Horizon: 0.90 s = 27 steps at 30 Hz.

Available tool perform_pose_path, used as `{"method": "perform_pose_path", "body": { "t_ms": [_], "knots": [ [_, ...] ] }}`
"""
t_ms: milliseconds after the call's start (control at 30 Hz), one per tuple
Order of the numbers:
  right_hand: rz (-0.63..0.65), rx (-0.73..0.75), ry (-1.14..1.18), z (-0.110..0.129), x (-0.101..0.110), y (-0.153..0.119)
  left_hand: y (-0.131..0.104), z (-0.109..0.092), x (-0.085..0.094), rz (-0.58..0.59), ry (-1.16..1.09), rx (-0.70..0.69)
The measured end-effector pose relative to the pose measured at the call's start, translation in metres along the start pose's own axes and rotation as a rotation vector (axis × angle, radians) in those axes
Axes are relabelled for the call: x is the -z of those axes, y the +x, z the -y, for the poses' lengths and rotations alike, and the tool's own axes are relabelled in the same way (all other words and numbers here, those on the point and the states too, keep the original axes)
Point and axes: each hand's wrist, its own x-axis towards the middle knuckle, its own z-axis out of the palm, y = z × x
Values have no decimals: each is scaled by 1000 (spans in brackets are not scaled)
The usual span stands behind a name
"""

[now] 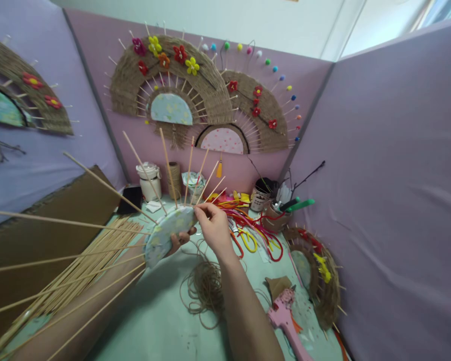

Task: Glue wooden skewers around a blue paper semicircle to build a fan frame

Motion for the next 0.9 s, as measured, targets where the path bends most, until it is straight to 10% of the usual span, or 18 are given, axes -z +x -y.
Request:
{"method": "perform_pose_path", "body": {
  "t_ms": [367, 567, 900],
  "knots": [
    [15, 0, 181, 17, 8, -6, -38, -11, -12, 175, -254, -141],
    [274, -180, 249, 18, 0, -8, -37, -7, -3, 199, -268, -142],
    [132, -265, 617, 19, -23, -13, -41, 1, -11, 160, -172, -134]
  ]
}}
